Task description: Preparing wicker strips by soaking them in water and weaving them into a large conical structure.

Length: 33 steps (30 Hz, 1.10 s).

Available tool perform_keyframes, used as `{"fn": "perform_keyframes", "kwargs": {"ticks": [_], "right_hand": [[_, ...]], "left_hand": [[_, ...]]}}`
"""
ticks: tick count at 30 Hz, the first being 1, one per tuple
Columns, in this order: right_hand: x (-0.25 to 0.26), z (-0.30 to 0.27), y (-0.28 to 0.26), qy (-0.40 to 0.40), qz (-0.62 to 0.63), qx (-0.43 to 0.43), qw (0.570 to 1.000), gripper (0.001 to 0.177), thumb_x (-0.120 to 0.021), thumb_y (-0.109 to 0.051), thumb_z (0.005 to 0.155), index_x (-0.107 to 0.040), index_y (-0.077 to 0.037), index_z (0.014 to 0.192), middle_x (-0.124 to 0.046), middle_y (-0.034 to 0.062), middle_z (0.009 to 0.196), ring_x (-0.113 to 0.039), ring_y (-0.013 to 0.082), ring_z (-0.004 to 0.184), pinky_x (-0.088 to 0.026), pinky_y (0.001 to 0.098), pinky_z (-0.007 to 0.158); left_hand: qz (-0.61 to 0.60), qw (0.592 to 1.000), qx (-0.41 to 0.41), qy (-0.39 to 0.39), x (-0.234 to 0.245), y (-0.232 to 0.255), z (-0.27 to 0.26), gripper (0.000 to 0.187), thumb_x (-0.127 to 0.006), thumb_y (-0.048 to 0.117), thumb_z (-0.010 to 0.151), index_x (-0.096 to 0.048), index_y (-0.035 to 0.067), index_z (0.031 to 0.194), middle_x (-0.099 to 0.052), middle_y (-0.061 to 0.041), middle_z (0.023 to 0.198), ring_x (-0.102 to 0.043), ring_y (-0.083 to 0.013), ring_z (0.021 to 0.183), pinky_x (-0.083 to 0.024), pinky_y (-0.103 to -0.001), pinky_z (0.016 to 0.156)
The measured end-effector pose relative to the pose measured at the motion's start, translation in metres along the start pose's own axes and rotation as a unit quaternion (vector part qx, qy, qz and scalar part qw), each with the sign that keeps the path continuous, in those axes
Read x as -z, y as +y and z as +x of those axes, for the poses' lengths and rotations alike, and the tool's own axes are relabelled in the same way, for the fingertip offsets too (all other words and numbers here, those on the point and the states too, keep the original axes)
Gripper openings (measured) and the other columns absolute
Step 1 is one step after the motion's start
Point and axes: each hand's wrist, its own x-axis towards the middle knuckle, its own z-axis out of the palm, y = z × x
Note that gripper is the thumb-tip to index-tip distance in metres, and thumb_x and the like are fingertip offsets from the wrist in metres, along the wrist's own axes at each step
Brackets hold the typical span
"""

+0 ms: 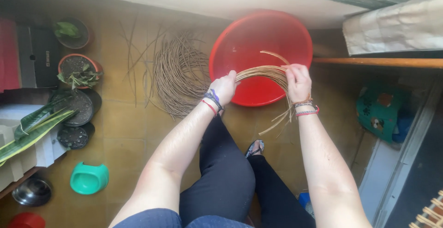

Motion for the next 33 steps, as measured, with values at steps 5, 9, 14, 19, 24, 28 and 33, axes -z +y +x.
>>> {"fn": "perform_keyframes", "kwargs": {"ticks": [5,9,14,19,24,28,33], "right_hand": [[-0.018,-0.001,0.070,0.143,-0.031,-0.102,0.984,0.022,-0.059,-0.029,0.112,-0.078,-0.029,0.103,-0.053,0.0007,0.096,-0.063,0.0245,0.094,-0.051,0.0360,0.091],[-0.040,-0.017,0.140,0.199,0.090,-0.242,0.945,0.023,-0.061,-0.021,0.110,-0.080,-0.024,0.097,-0.070,0.0012,0.083,-0.065,0.0149,0.063,-0.055,0.0248,0.059],[-0.118,-0.062,0.171,0.079,0.196,-0.317,0.925,0.007,-0.073,-0.017,0.102,-0.079,-0.014,0.100,-0.070,0.0117,0.074,-0.066,0.0178,0.060,-0.052,0.0269,0.050],[-0.222,-0.084,0.209,-0.010,0.227,-0.353,0.907,0.017,-0.067,-0.017,0.102,-0.078,-0.005,0.104,-0.075,0.0198,0.086,-0.076,0.0262,0.078,-0.062,0.0364,0.053],[-0.295,-0.083,0.231,-0.070,0.225,-0.401,0.885,0.031,-0.049,-0.017,0.104,-0.073,-0.001,0.115,-0.075,0.0203,0.091,-0.076,0.0263,0.075,-0.063,0.0363,0.049],[-0.294,-0.074,0.216,-0.112,0.178,-0.433,0.877,0.031,-0.054,-0.021,0.106,-0.068,-0.003,0.127,-0.076,0.0185,0.100,-0.075,0.0232,0.073,-0.063,0.0323,0.049],[-0.295,-0.072,0.212,-0.340,-0.160,-0.409,0.832,0.044,-0.040,-0.058,0.107,-0.058,-0.045,0.144,-0.051,0.0117,0.141,-0.060,0.0393,0.129,-0.050,0.0619,0.105]], "left_hand": [[-0.006,0.997,0.074,-0.007,-0.016,-0.042,0.010,0.031,-0.044,0.042,0.107,-0.045,0.012,0.113,-0.072,-0.020,0.099,-0.073,-0.0479,0.097,-0.058,-0.057,0.088],[-0.025,0.991,0.126,0.042,0.001,-0.050,0.002,0.029,-0.043,0.039,0.108,-0.045,0.011,0.114,-0.070,-0.023,0.098,-0.072,-0.0502,0.096,-0.057,-0.059,0.089],[-0.045,0.981,0.077,0.174,0.017,-0.038,-0.007,0.028,-0.043,0.034,0.109,-0.048,0.008,0.115,-0.068,-0.026,0.098,-0.071,-0.0505,0.092,-0.059,-0.058,0.081],[-0.002,0.966,0.045,0.256,0.002,-0.041,0.016,0.022,-0.047,0.033,0.107,-0.049,0.012,0.114,-0.066,-0.018,0.095,-0.072,-0.0432,0.085,-0.061,-0.052,0.071],[-0.024,0.967,0.042,0.249,-0.027,-0.048,0.037,0.025,-0.047,0.034,0.107,-0.050,0.012,0.117,-0.066,-0.017,0.095,-0.072,-0.0431,0.087,-0.061,-0.053,0.068],[-0.035,0.968,0.065,0.240,-0.046,-0.045,0.045,0.031,-0.046,0.040,0.107,-0.050,0.012,0.120,-0.066,-0.018,0.094,-0.072,-0.0438,0.085,-0.061,-0.056,0.070],[-0.063,0.971,0.097,0.210,-0.045,-0.028,0.046,0.028,-0.047,0.042,0.106,-0.048,0.016,0.115,-0.068,-0.017,0.096,-0.071,-0.0438,0.089,-0.060,-0.057,0.074]]}}
